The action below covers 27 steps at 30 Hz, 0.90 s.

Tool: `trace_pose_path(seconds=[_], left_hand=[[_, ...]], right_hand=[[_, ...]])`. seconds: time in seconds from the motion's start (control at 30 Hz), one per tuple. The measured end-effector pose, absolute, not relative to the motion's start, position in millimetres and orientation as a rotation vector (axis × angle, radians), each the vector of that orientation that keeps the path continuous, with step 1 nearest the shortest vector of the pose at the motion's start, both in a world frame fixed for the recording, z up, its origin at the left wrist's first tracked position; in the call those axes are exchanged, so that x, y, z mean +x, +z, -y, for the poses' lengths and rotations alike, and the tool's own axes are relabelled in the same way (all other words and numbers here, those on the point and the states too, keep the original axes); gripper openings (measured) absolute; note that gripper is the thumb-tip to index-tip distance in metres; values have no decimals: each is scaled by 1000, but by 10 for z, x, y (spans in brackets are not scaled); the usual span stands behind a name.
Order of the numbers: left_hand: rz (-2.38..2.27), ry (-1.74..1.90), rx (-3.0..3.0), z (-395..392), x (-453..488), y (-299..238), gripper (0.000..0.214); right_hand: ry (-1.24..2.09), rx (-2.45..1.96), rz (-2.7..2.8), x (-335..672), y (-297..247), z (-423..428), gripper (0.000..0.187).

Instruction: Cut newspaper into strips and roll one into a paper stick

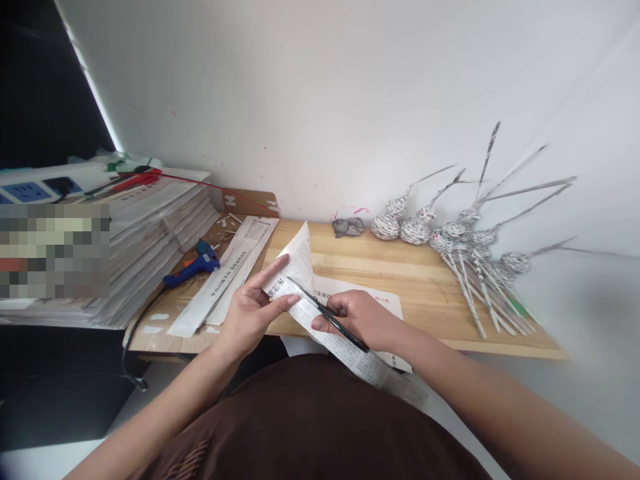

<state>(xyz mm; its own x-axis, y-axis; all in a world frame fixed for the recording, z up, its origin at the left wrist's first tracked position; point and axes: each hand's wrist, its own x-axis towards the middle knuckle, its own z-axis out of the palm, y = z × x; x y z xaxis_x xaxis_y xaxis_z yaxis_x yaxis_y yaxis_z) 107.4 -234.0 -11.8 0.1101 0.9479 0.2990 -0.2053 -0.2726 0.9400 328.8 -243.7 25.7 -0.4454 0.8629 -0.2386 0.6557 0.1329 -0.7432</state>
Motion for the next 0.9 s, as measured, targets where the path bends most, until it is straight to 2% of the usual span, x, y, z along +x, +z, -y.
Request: trace_pose_path(seconds=[0.17, 0.6, 0.9], left_hand=[[-849, 1405, 1351, 2308, 996, -74, 55], [-826, 1398, 1385, 2335, 1014, -99, 55], [-809, 1369, 1352, 2347, 1018, -121, 56]], right_hand=[[1176, -1520, 2193, 3325, 266, 2447, 49], [1330, -1373, 2147, 3208, 283, 2456, 43], [1251, -1415, 2167, 3215, 252, 2458, 43]])
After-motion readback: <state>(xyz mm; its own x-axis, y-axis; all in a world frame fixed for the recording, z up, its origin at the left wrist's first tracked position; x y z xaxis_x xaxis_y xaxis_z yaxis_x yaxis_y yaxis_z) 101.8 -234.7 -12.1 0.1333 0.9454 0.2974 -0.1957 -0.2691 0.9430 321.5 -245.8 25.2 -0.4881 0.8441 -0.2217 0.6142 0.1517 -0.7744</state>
